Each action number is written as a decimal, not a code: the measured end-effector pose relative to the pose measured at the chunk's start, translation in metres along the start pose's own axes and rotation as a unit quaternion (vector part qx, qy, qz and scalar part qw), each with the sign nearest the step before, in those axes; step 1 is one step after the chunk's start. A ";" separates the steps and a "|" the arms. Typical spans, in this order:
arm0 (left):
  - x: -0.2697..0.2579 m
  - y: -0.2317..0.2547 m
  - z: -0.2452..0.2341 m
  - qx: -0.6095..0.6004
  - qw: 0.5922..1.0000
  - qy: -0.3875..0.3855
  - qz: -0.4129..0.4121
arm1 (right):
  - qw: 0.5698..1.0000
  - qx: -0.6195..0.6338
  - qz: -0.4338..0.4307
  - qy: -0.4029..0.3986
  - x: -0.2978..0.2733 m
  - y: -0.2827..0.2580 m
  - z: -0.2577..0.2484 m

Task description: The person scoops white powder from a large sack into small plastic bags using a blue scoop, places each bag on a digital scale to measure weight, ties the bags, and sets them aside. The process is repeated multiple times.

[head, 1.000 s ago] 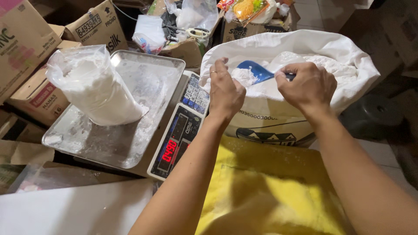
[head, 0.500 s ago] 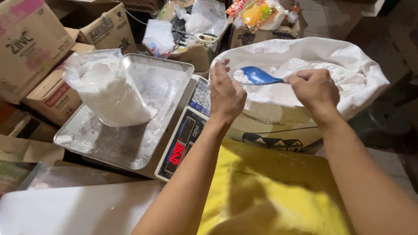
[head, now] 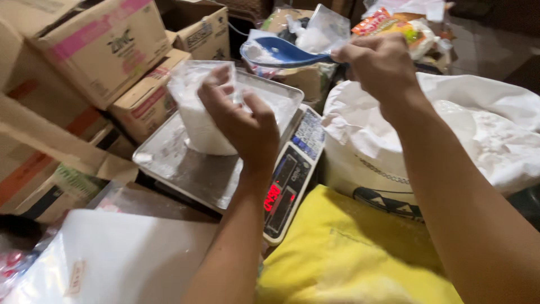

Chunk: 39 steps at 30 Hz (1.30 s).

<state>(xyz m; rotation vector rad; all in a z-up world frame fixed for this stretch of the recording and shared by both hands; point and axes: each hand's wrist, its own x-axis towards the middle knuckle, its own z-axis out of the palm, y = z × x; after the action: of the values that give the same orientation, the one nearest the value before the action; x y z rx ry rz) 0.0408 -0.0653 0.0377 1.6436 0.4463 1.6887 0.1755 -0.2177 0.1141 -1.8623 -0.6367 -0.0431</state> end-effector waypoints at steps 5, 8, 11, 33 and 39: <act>0.021 -0.021 -0.033 0.077 0.993 0.085 -0.006 | 0.972 -0.164 -0.169 -0.006 0.008 -0.031 0.066; 0.024 -0.030 -0.038 0.046 0.994 0.091 -0.040 | 0.930 -0.236 -0.280 -0.004 -0.006 -0.041 0.087; 0.027 -0.040 -0.043 0.029 0.996 0.073 -0.043 | 0.875 -0.272 -0.399 0.031 -0.025 -0.045 0.091; 0.010 -0.016 -0.028 0.019 0.999 0.031 0.032 | 0.994 0.111 0.007 -0.011 -0.035 -0.012 0.068; -0.032 0.007 0.017 -0.051 0.998 -0.038 0.004 | 0.982 0.139 0.119 0.039 -0.052 0.011 0.032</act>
<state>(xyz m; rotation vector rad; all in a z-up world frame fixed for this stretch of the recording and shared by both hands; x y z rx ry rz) 0.0524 -0.0968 0.0220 1.6298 0.3118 1.6220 0.1279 -0.2133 0.0752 -1.6450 -0.3421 0.1234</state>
